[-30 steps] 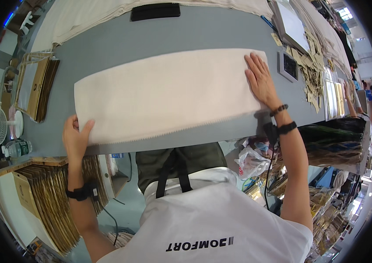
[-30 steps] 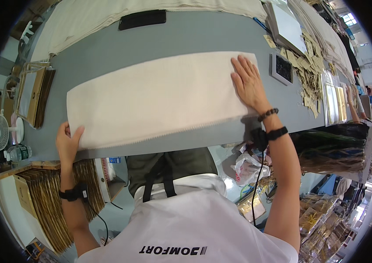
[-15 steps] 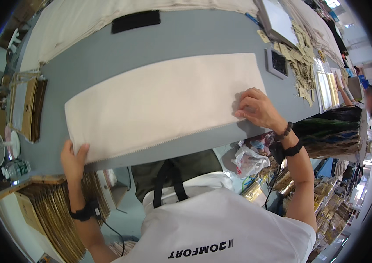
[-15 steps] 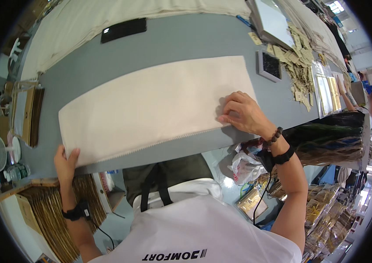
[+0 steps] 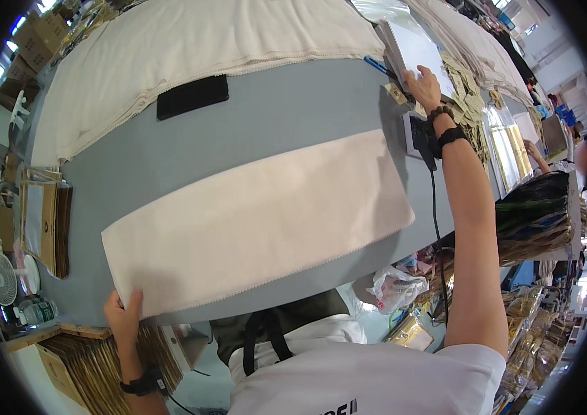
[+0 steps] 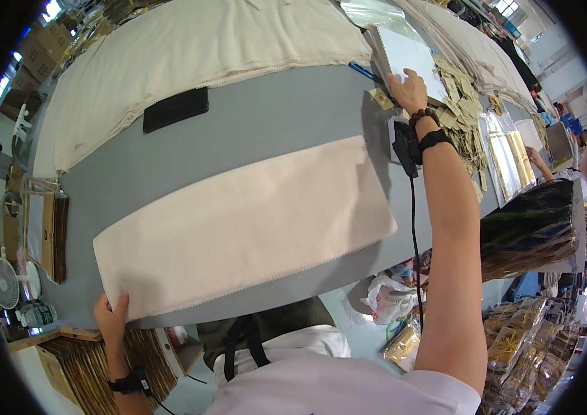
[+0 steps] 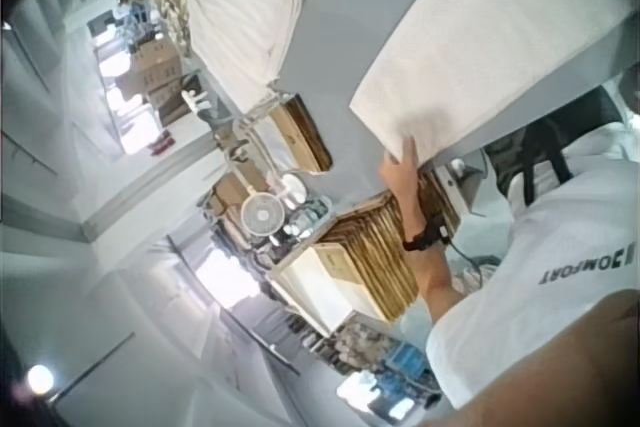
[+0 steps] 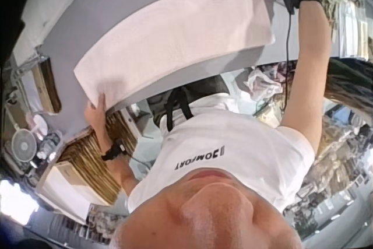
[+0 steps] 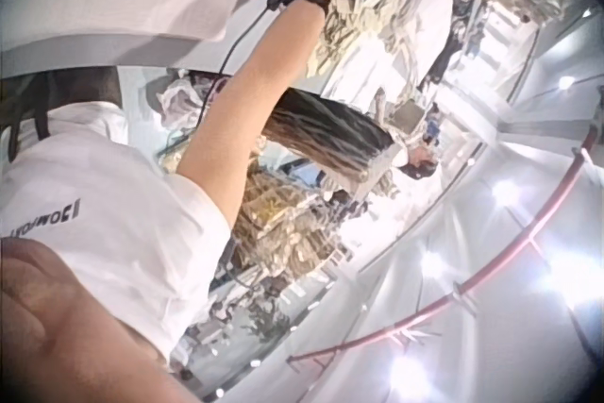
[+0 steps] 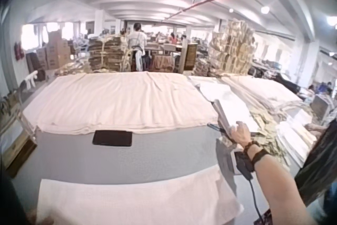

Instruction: The person folds a light-colored garment on a table, attaches a tag, and places it into a gold mailing bag. This sequence is repeated multiple times with identical garments and packaging materials.

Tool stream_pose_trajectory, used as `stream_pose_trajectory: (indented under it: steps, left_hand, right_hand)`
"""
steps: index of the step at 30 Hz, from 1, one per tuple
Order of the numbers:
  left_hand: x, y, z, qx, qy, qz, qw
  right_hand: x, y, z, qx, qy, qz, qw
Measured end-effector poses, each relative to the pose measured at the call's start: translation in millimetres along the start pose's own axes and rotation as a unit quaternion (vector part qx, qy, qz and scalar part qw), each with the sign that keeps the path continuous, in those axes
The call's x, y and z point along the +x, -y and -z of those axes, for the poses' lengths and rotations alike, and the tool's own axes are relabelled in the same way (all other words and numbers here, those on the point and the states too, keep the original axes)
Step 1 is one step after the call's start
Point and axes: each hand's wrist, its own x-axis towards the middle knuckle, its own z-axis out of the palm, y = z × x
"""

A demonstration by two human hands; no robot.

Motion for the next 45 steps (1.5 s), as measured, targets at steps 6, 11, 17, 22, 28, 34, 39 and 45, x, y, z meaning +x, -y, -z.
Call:
stream_pose_trajectory:
  steps: [6, 11, 17, 22, 28, 34, 39, 45]
  left_hand:
    - [-1.8, 0.7, 2.9, 0.03, 0.001, 0.029, 0.999]
    - [1.0, -0.5, 3.5, 0.012, 0.004, -0.006, 1.0]
    - [3.3, -0.1, 6.3, 0.003, 0.0, -0.002, 1.0]
    - [-0.6, 0.5, 10.6, -0.009, 0.012, 0.028, 1.0]
    - [9.8, 15.1, 17.8, -0.023, 0.018, 0.028, 0.999]
    - [15.0, 26.7, 19.5, 0.057, -0.003, 0.052, 0.997]
    - [9.4, 11.4, 17.9, -0.078, 0.024, 0.072, 0.994]
    - [9.8, 5.0, 14.4, -0.096, 0.014, 0.087, 0.991]
  right_hand:
    - [-4.4, 6.3, 6.4, -0.058, 0.043, -0.053, 0.996]
    - [-2.7, 4.3, 24.1, 0.003, 0.061, -0.071, 0.996]
    - [10.8, -5.2, 22.5, 0.116, 0.082, -0.121, 0.983]
    - [5.5, 4.4, 21.4, -0.04, -0.071, -0.052, 0.995]
    - [-56.0, 100.4, 50.0, 0.075, -0.21, 0.192, 0.956]
    - [-217.1, 225.3, 78.0, 0.262, -0.027, 0.483, 0.835]
    - [-332.2, 269.3, 71.8, 0.293, 0.144, 0.644, 0.692]
    - [-370.3, 267.2, 63.0, 0.256, 0.211, 0.683, 0.65]
